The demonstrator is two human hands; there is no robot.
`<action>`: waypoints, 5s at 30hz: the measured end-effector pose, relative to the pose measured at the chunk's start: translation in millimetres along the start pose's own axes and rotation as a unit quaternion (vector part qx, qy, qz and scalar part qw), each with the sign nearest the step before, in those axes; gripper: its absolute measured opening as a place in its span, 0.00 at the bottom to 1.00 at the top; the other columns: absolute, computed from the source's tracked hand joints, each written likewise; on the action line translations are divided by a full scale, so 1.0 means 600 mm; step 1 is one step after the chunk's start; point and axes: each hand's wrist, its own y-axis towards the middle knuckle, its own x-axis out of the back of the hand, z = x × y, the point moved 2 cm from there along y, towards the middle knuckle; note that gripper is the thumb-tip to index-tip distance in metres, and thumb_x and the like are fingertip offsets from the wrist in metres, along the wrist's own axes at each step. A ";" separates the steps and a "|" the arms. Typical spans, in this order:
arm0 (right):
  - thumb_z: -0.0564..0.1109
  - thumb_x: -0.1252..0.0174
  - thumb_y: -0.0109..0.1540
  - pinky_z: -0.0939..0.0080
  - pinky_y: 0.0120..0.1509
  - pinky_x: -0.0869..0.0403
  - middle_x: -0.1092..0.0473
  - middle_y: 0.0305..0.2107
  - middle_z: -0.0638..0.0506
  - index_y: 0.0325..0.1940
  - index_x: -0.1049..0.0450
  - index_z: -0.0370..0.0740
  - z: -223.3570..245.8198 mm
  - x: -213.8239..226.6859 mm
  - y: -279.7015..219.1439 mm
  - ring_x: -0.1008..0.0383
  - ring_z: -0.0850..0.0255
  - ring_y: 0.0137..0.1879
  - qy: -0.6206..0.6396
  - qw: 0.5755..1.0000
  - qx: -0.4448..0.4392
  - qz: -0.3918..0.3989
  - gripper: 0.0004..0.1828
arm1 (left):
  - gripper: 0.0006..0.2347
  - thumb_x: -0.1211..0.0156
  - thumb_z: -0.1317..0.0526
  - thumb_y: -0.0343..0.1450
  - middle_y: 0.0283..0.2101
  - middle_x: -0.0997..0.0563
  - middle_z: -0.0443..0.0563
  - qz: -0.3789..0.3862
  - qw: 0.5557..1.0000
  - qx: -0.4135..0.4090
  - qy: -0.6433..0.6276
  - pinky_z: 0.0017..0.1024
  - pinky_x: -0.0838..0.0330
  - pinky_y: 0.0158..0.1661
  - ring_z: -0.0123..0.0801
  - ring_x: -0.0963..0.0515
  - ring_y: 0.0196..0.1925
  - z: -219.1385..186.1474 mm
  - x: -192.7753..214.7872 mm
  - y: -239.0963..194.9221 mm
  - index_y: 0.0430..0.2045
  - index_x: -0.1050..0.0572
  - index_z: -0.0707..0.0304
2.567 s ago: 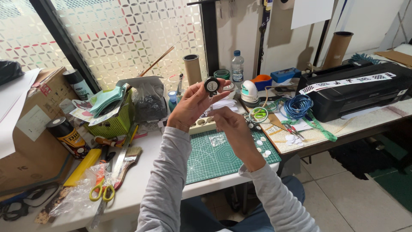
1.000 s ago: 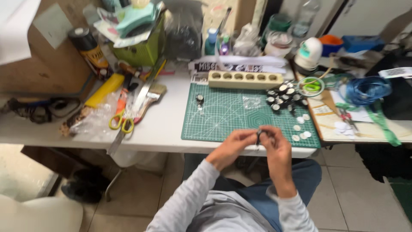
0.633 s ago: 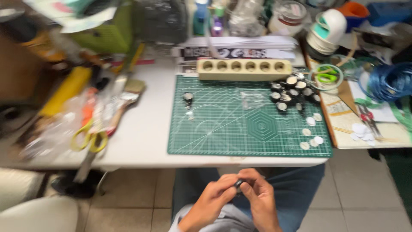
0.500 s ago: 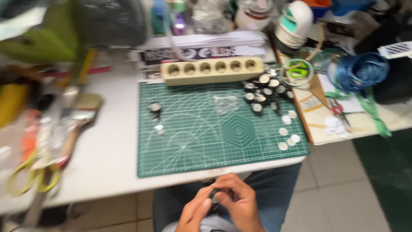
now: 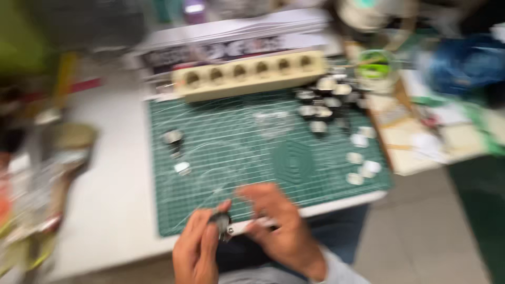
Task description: The person assembles small keychain devices by inserting circular white inserts into black housings. They handle the components one at a time, aligning and pressing them together, then placing the finished units on the cutting mat.
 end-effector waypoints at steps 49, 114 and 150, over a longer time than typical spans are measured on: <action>0.42 0.30 0.57 0.61 0.40 0.24 0.26 0.45 0.49 0.53 0.26 0.41 0.045 0.131 0.022 0.24 0.58 0.38 -0.271 0.945 0.004 -0.183 0.22 | 0.10 0.41 0.66 0.74 0.44 0.11 0.56 0.040 0.994 -0.030 0.095 0.27 0.18 0.44 0.32 0.12 0.46 -0.027 -0.033 0.099 0.46 0.18 0.68; 0.41 0.29 0.52 0.72 0.22 0.32 0.18 0.33 0.56 0.45 0.18 0.41 0.187 0.168 -0.003 0.30 0.74 0.21 -0.278 0.960 -0.012 -0.009 0.17 | 0.25 0.50 0.55 0.78 0.50 0.18 0.59 0.226 0.822 0.207 -0.480 0.30 0.24 0.58 0.33 0.18 0.51 -0.128 -0.128 0.056 0.68 0.37 0.77; 0.39 0.43 0.65 0.65 0.51 0.24 0.23 0.41 0.51 0.50 0.24 0.33 -0.001 0.087 -0.040 0.23 0.66 0.45 0.280 0.925 -0.122 -0.225 0.11 | 0.15 0.33 0.76 0.65 0.42 0.17 0.58 0.044 0.960 0.070 -0.266 0.29 0.16 0.46 0.34 0.14 0.46 -0.098 -0.182 0.013 0.36 0.36 0.68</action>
